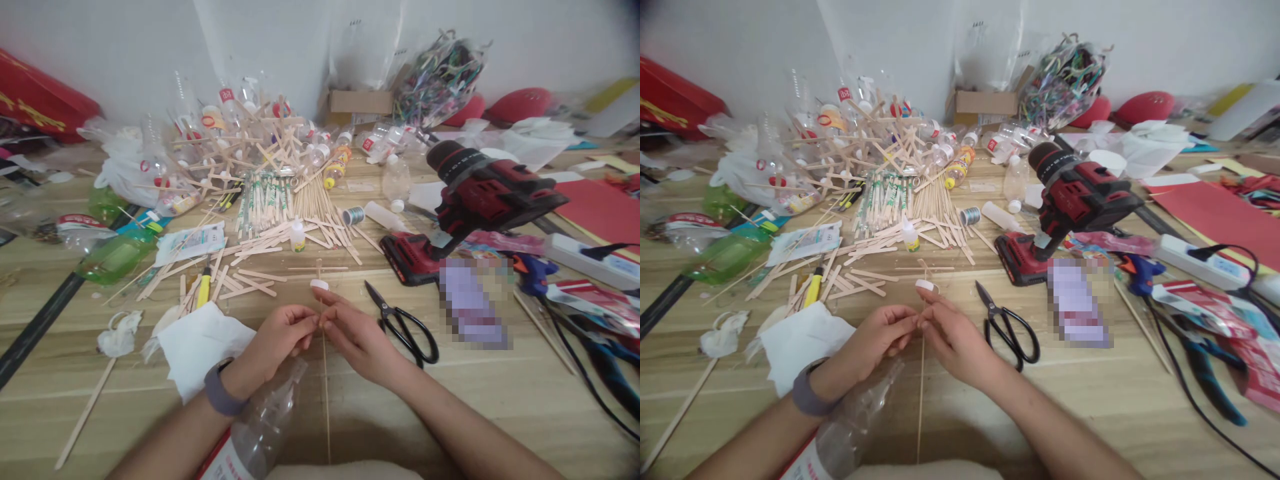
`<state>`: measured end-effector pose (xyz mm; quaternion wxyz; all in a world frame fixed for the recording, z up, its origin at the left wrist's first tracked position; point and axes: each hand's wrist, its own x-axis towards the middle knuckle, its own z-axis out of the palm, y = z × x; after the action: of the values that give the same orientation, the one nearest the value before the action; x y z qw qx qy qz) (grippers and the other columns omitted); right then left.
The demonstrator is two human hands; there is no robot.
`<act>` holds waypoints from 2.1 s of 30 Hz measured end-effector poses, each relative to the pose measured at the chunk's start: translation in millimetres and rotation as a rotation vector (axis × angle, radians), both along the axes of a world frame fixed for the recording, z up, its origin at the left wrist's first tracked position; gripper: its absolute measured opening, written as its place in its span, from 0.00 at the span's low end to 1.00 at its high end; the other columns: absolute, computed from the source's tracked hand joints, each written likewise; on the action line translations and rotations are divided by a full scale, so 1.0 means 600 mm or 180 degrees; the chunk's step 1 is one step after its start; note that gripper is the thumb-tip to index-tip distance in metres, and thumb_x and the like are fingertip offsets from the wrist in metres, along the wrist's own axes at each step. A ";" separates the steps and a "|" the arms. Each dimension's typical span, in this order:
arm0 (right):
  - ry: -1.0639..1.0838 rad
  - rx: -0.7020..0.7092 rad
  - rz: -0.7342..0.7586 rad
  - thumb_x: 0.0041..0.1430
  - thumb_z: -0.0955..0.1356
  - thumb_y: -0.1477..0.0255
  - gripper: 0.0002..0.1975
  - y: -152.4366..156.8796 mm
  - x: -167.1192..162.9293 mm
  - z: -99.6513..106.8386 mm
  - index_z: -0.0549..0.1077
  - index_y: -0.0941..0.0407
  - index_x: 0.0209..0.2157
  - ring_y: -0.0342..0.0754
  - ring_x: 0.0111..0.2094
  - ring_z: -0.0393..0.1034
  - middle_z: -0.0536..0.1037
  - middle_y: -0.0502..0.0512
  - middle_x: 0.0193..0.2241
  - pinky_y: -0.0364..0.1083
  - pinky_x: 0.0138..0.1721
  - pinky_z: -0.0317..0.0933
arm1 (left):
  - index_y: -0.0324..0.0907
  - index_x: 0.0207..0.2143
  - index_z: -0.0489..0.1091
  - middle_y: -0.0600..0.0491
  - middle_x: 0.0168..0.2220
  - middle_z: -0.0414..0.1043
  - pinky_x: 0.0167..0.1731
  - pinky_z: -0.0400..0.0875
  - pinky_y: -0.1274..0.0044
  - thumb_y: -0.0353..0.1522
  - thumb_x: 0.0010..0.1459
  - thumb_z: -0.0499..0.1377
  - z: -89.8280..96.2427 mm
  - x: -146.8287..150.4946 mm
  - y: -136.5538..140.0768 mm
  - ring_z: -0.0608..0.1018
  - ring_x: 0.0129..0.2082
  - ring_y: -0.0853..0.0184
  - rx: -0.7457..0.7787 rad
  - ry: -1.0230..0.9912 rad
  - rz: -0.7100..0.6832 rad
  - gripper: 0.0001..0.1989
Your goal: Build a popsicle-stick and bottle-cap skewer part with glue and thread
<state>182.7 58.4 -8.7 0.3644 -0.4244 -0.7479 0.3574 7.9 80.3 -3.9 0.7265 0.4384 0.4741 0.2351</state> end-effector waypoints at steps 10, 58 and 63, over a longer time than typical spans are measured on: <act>-0.0234 0.0328 -0.0441 0.67 0.59 0.74 0.08 0.004 -0.009 -0.016 0.66 0.53 0.33 0.53 0.50 0.71 0.75 0.63 0.43 0.53 0.47 0.67 | 0.40 0.29 0.71 0.60 0.19 0.65 0.21 0.53 0.79 0.41 0.57 0.58 0.003 0.001 -0.005 0.63 0.19 0.73 0.0809 0.0589 -0.0380 0.13; -0.0926 0.0596 -0.0057 0.57 0.65 0.80 0.06 0.004 0.011 -0.018 0.68 0.56 0.29 0.44 0.25 0.67 0.72 0.51 0.25 0.42 0.27 0.58 | 0.40 0.25 0.69 0.57 0.23 0.69 0.27 0.58 0.77 0.37 0.56 0.57 0.003 0.004 -0.007 0.68 0.25 0.69 0.1324 0.1195 -0.0348 0.10; -0.0786 0.0306 -0.0292 0.50 0.66 0.83 0.08 0.003 0.004 -0.017 0.67 0.55 0.27 0.40 0.21 0.61 0.65 0.44 0.20 0.39 0.23 0.53 | 0.41 0.27 0.71 0.55 0.27 0.75 0.30 0.61 0.77 0.33 0.57 0.56 0.015 0.006 -0.015 0.74 0.28 0.67 0.1712 0.1519 -0.0330 0.08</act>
<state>185.4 59.9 -19.1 0.3055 -0.4810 -0.7831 0.2491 11.6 71.3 5.0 0.4650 0.6798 0.5286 0.2054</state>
